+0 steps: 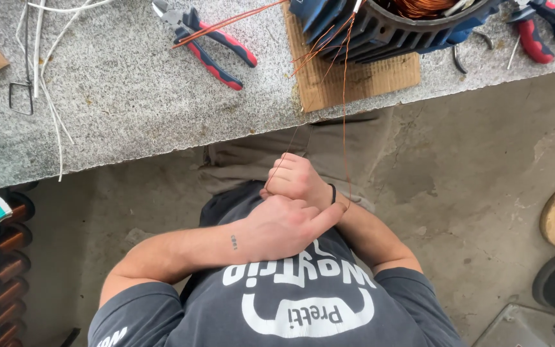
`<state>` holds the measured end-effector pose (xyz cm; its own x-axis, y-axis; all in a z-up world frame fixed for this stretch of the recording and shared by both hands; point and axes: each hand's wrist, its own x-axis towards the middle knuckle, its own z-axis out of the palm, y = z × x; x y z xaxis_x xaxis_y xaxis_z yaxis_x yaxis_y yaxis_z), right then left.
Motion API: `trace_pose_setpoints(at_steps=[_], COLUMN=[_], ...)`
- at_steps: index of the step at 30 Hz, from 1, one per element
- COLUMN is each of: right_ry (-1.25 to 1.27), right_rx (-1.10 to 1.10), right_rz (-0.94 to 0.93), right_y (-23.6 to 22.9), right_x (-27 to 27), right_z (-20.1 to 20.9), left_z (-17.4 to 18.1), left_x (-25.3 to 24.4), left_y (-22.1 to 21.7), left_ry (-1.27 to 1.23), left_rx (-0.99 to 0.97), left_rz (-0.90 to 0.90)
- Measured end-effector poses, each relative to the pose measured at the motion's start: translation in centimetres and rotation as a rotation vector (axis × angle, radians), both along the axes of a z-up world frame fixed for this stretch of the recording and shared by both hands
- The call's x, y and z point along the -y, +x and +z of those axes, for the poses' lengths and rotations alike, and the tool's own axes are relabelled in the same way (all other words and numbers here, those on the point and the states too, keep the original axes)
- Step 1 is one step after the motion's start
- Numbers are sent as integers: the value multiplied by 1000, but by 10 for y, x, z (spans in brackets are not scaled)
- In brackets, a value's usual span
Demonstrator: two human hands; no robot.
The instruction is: The person works at a workbench rewinding an electric motor stator. They cut white plastic insulation tubing into short pieces, insert the pieces into a cardboard tube, then pull and arrange copper magnet wire around the stator slots, twisting and positioning the wire ends by hand.
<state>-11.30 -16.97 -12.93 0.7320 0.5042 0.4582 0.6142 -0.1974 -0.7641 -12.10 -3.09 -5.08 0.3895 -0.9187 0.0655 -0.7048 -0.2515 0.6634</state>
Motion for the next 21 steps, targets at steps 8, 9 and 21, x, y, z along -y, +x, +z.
trace_pose_setpoints(at_steps=[8, 9, 21], right_ry=[35, 16, 9], right_rx=[-13, -33, -131], right_rz=[6, -15, -23], right_y=[-11, -12, -11], right_x=[8, 9, 6], right_z=[-10, -7, 1], left_z=[42, 42, 10], left_x=[-47, -54, -33], left_y=[67, 78, 94], left_ry=[-271, -308, -582], left_rx=[222, 180, -986], left_rz=[303, 358, 297])
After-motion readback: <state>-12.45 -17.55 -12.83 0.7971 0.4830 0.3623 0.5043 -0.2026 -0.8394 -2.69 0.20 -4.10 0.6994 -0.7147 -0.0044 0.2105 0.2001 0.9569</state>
